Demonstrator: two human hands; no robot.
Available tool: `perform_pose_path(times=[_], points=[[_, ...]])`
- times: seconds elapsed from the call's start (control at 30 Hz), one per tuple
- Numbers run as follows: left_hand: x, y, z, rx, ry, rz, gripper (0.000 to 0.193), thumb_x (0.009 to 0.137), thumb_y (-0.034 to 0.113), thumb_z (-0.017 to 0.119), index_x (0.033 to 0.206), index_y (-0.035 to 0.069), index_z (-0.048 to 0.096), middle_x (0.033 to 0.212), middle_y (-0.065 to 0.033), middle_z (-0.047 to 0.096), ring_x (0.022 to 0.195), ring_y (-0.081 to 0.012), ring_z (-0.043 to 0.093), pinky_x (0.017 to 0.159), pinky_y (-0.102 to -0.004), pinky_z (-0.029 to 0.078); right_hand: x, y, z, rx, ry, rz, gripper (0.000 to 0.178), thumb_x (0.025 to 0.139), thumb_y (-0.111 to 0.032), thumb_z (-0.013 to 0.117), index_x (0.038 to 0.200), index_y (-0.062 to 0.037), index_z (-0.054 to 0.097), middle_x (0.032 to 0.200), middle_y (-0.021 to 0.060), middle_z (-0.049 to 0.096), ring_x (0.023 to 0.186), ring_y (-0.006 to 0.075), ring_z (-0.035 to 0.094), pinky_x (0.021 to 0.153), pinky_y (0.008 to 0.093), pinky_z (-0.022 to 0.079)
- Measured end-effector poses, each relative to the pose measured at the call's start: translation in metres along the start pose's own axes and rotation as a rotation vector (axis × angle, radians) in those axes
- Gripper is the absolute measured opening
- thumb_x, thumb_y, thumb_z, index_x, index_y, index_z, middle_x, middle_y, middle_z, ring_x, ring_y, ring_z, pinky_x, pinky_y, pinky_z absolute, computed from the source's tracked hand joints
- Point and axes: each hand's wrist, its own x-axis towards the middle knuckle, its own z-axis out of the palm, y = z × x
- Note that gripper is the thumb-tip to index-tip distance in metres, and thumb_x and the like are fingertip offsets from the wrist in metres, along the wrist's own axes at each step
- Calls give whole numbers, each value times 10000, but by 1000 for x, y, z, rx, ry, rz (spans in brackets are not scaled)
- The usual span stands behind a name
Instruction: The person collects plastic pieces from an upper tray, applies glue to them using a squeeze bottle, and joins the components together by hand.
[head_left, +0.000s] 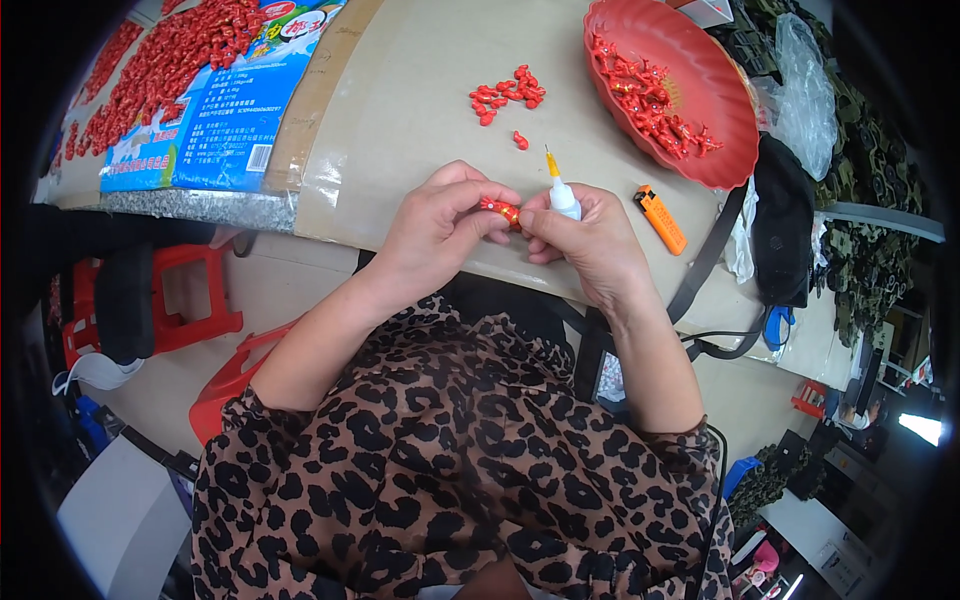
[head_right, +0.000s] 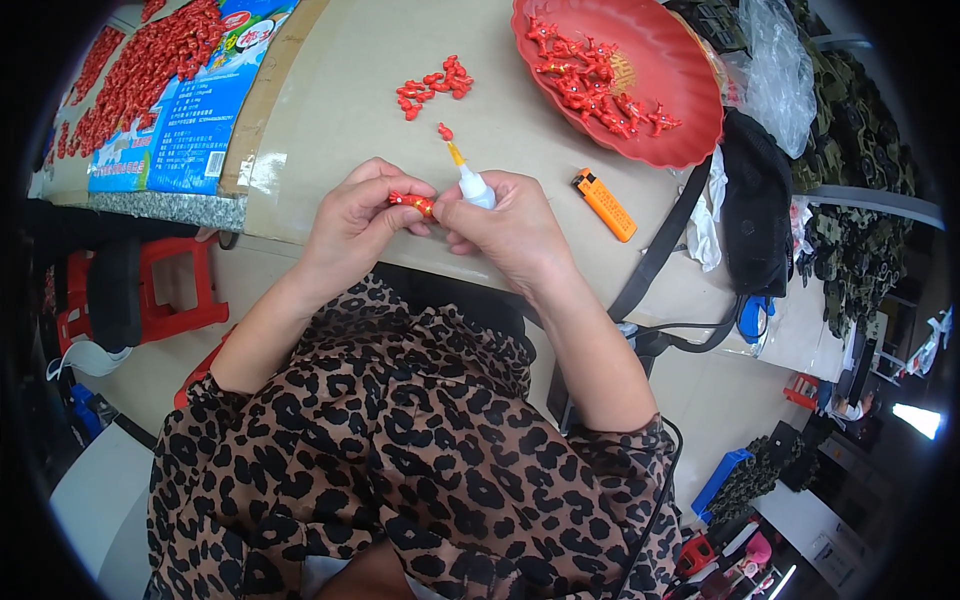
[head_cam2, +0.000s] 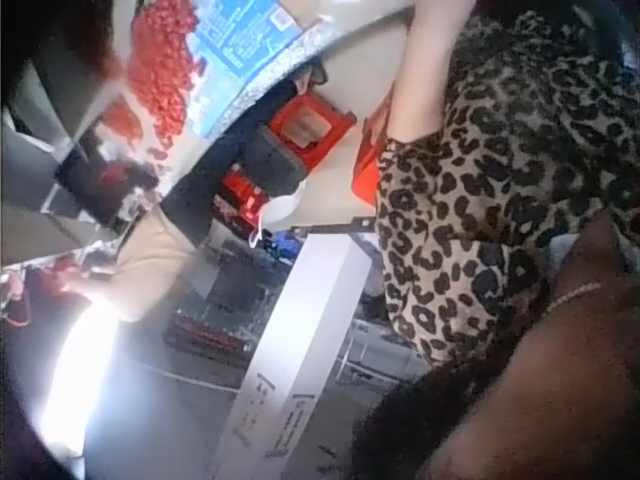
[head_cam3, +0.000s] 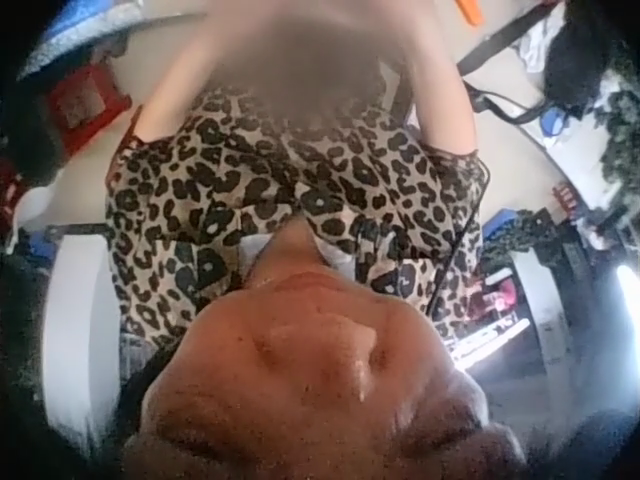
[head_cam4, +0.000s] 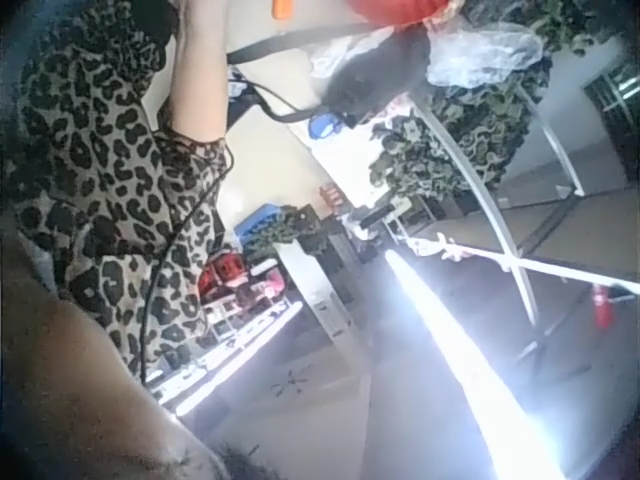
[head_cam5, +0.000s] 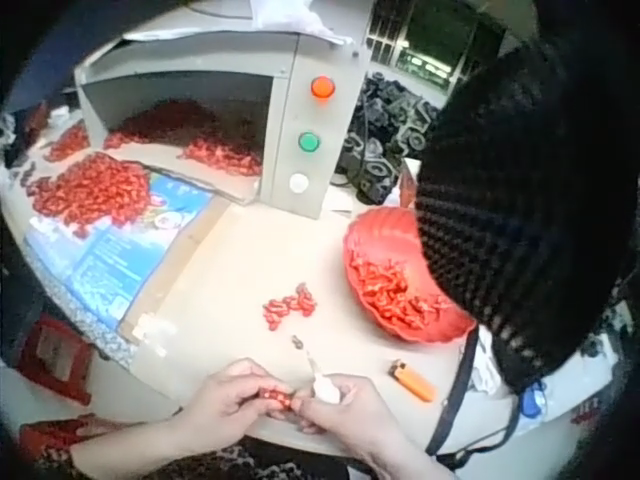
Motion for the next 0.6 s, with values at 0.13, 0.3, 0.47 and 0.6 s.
perform_pose_path(times=[0.13, 0.3, 0.47, 0.6], points=[[0, 0, 0, 22, -1, 6, 163, 785, -51, 485, 930, -21, 553, 870, -70, 451, 735, -136, 585, 640, -208, 481, 1, 0, -1, -8, 5, 17, 119, 733, -102, 622, 788, -4, 582, 668, 42, 579, 539, 83, 539, 511, 191, 455], [0, 0, 1, 10, 12, 8, 166, 781, -56, 485, 929, -23, 553, 871, -73, 449, 736, -141, 586, 642, -209, 486, 0, -3, 1, -25, 7, 30, 109, 735, -95, 614, 786, -5, 580, 665, 43, 579, 544, 83, 542, 515, 193, 459], [0, 0, 2, 5, 19, 12, 168, 777, -65, 482, 924, -26, 554, 877, -73, 447, 740, -144, 584, 651, -212, 491, 0, -5, 1, -21, 15, 44, 105, 710, -95, 604, 761, -6, 580, 658, 40, 572, 545, 73, 529, 520, 189, 448], [-1, 3, 2, 48, 22, 27, 175, 769, -75, 482, 919, -24, 556, 881, -72, 447, 745, -144, 580, 664, -216, 493, 0, -4, 1, -24, 11, 40, 100, 710, -95, 600, 756, -9, 579, 655, 39, 572, 546, 73, 529, 526, 188, 444]])
